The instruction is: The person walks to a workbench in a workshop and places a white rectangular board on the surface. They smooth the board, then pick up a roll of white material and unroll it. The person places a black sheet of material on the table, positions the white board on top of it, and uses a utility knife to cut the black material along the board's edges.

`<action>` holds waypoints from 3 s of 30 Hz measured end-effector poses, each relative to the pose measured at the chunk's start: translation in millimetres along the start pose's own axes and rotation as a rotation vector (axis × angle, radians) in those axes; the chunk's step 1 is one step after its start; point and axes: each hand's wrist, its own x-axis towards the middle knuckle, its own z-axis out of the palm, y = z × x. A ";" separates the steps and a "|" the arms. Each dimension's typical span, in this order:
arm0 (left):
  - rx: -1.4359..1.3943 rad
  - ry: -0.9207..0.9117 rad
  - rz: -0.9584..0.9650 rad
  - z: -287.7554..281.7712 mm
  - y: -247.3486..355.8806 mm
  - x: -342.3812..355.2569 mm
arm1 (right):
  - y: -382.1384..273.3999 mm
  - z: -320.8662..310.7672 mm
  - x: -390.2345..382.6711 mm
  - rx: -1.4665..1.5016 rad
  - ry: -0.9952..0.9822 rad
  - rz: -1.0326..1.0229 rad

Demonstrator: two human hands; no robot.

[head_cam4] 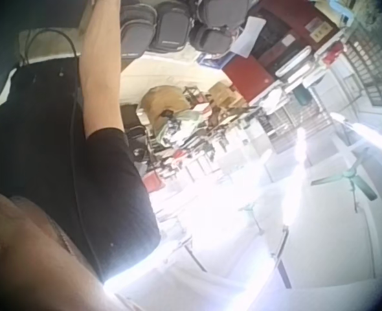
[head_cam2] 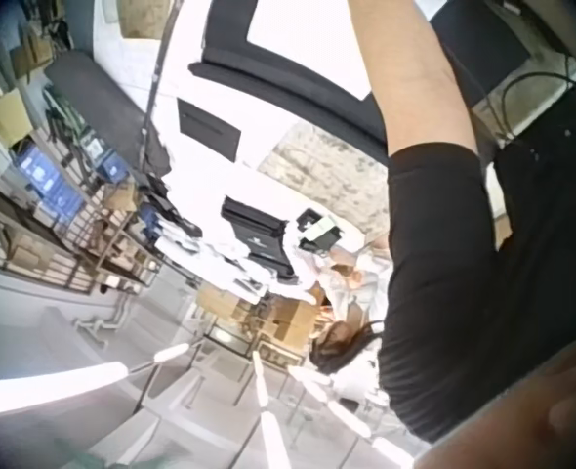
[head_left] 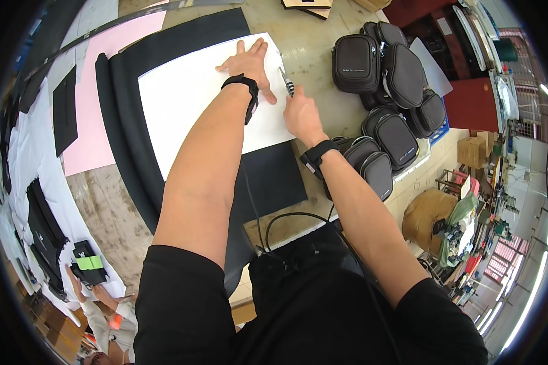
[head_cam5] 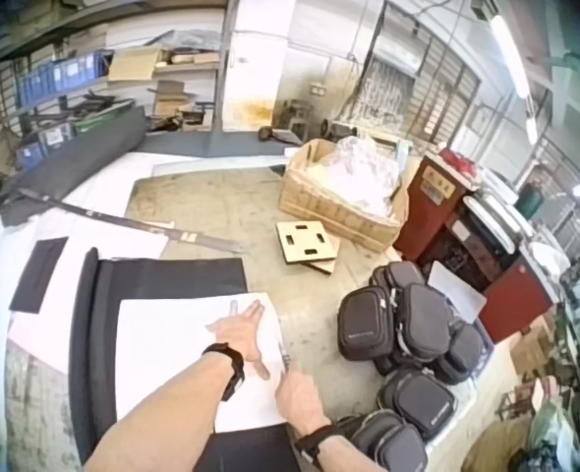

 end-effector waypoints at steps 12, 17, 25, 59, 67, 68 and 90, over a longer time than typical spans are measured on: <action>0.027 0.033 -0.018 8.2 1.3 9.0 | 22.2 -2.0 -52.1 -0.036 0.009 -0.019; 0.020 0.025 -0.020 8.4 2.7 9.5 | 31.5 0.5 -72.2 -0.029 0.034 -0.040; 0.018 0.038 -0.034 15.8 3.5 15.5 | 40.5 3.0 -108.9 -0.040 0.036 -0.035; -0.014 0.163 0.668 61.3 65.8 -58.4 | 86.5 -18.3 -220.0 -0.002 -0.016 -0.067; -0.107 0.318 0.777 56.0 58.0 -67.1 | 74.6 -40.1 -221.5 0.249 -0.020 0.015; -0.197 0.417 0.812 55.3 52.3 -69.5 | 73.2 -44.0 -219.0 0.267 -0.021 0.024; -0.838 -0.216 -0.688 376.6 91.2 -651.5 | 56.8 -8.4 -158.8 0.531 -0.293 0.016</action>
